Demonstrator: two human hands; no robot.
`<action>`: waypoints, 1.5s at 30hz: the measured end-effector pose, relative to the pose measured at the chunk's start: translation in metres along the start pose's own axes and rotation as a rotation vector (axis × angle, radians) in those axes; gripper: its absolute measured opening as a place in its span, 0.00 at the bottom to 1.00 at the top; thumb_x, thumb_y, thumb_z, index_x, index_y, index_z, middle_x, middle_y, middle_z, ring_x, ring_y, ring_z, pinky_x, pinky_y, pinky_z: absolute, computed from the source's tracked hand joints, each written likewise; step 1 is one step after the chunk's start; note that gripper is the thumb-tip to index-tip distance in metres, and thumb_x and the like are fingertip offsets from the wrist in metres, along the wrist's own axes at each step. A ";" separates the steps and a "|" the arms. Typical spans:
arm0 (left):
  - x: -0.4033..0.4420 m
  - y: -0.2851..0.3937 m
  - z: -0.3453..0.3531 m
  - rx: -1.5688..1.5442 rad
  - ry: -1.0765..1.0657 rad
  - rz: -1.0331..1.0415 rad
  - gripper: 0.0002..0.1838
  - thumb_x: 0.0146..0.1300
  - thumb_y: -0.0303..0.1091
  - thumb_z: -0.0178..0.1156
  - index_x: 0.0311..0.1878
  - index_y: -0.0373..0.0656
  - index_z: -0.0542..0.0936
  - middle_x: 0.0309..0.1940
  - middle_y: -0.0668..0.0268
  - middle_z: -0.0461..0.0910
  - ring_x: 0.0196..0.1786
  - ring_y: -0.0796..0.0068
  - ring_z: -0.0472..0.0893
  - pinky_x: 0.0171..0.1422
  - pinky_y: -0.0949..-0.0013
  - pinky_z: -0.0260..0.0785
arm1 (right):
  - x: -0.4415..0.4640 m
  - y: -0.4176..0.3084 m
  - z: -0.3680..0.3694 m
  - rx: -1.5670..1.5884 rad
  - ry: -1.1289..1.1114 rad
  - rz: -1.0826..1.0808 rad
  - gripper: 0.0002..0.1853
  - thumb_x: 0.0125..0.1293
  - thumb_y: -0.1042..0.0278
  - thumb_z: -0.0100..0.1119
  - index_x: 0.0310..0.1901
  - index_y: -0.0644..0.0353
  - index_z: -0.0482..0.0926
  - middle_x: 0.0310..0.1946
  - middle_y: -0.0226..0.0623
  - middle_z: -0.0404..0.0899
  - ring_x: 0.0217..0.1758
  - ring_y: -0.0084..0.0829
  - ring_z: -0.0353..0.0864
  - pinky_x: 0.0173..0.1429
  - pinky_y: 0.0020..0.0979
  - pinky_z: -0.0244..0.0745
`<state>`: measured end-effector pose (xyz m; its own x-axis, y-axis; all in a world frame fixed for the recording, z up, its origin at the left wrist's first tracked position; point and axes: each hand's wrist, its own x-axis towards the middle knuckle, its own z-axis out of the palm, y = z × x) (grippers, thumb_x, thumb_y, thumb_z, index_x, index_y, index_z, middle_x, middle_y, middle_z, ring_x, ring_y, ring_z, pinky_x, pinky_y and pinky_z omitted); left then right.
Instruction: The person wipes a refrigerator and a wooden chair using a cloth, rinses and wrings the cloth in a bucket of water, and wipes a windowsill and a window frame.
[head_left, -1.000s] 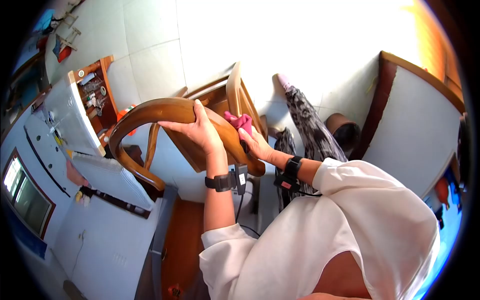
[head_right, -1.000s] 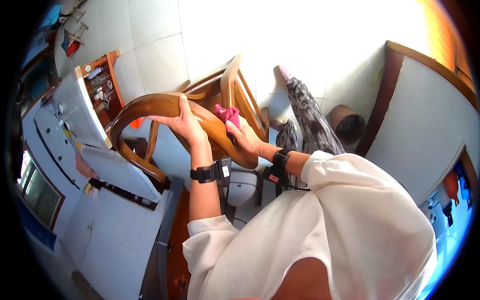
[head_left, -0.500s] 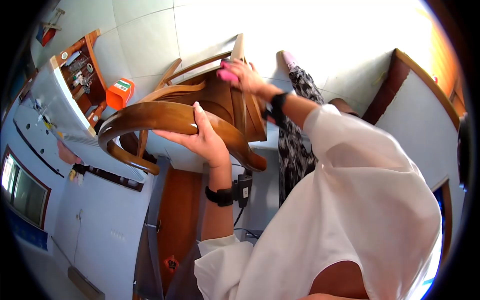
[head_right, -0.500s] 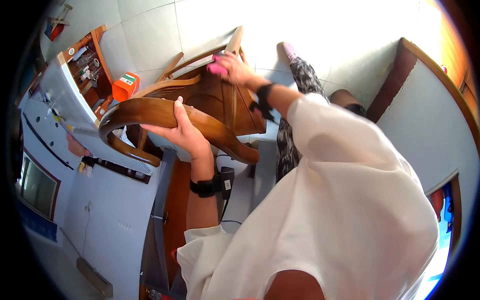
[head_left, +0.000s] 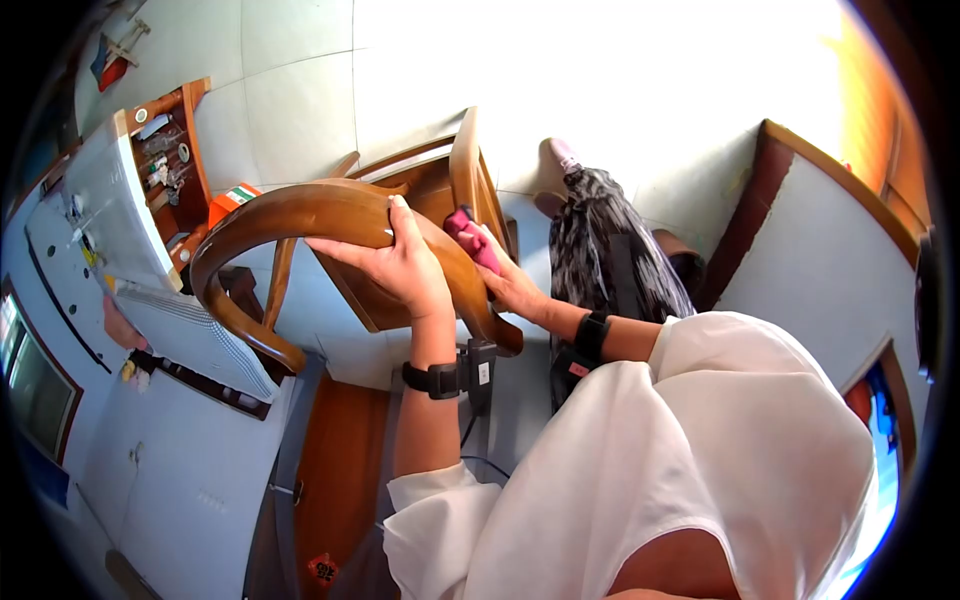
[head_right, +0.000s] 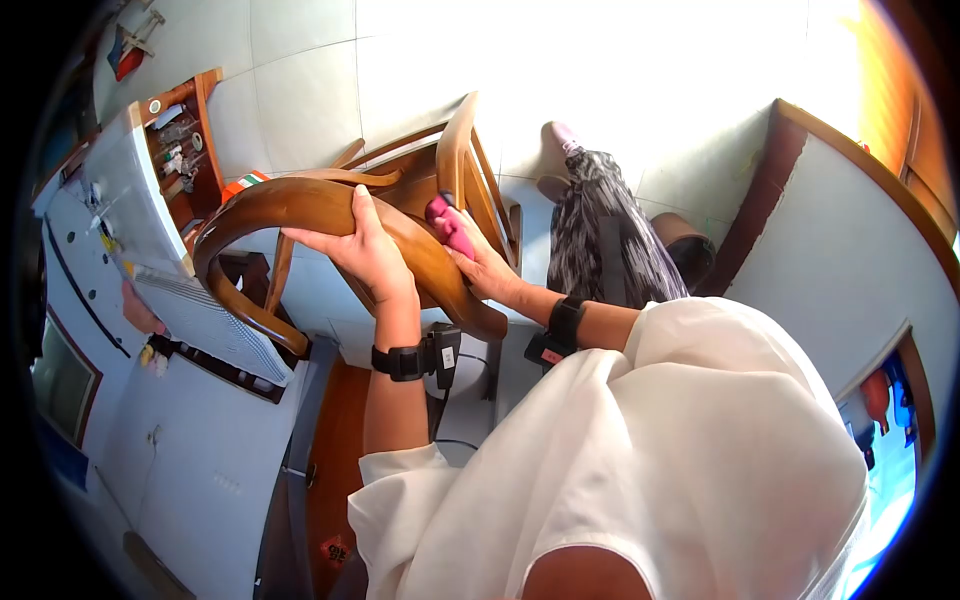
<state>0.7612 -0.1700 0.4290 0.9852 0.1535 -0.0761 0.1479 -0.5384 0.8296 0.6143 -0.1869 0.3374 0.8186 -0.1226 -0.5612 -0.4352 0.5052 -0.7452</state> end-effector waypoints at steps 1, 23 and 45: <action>-0.001 0.003 0.000 0.006 0.001 -0.029 0.52 0.60 0.32 0.62 0.72 0.34 0.32 0.69 0.44 0.51 0.68 0.58 0.62 0.71 0.63 0.55 | 0.005 0.008 0.001 -0.002 -0.004 -0.012 0.31 0.68 0.65 0.51 0.70 0.56 0.53 0.71 0.50 0.49 0.76 0.48 0.41 0.76 0.37 0.41; 0.086 0.068 -0.016 0.064 0.247 -0.494 0.46 0.65 0.58 0.51 0.74 0.46 0.39 0.68 0.50 0.53 0.68 0.58 0.61 0.57 0.57 0.73 | 0.141 0.001 -0.005 -0.614 0.099 0.534 0.57 0.51 0.63 0.69 0.73 0.50 0.35 0.66 0.65 0.45 0.65 0.63 0.59 0.65 0.46 0.65; 0.105 0.023 0.008 0.802 0.335 -0.825 0.33 0.69 0.52 0.40 0.71 0.44 0.50 0.68 0.50 0.54 0.53 0.65 0.74 0.47 0.74 0.75 | 0.450 0.255 -0.124 -1.184 -0.203 0.886 0.41 0.61 0.42 0.51 0.72 0.44 0.47 0.65 0.58 0.54 0.64 0.56 0.66 0.65 0.43 0.66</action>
<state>0.8683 -0.1730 0.4352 0.5139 0.8395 -0.1762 0.8536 -0.5208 0.0081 0.8252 -0.2192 -0.1505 0.1257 0.0136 -0.9920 -0.7689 -0.6305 -0.1061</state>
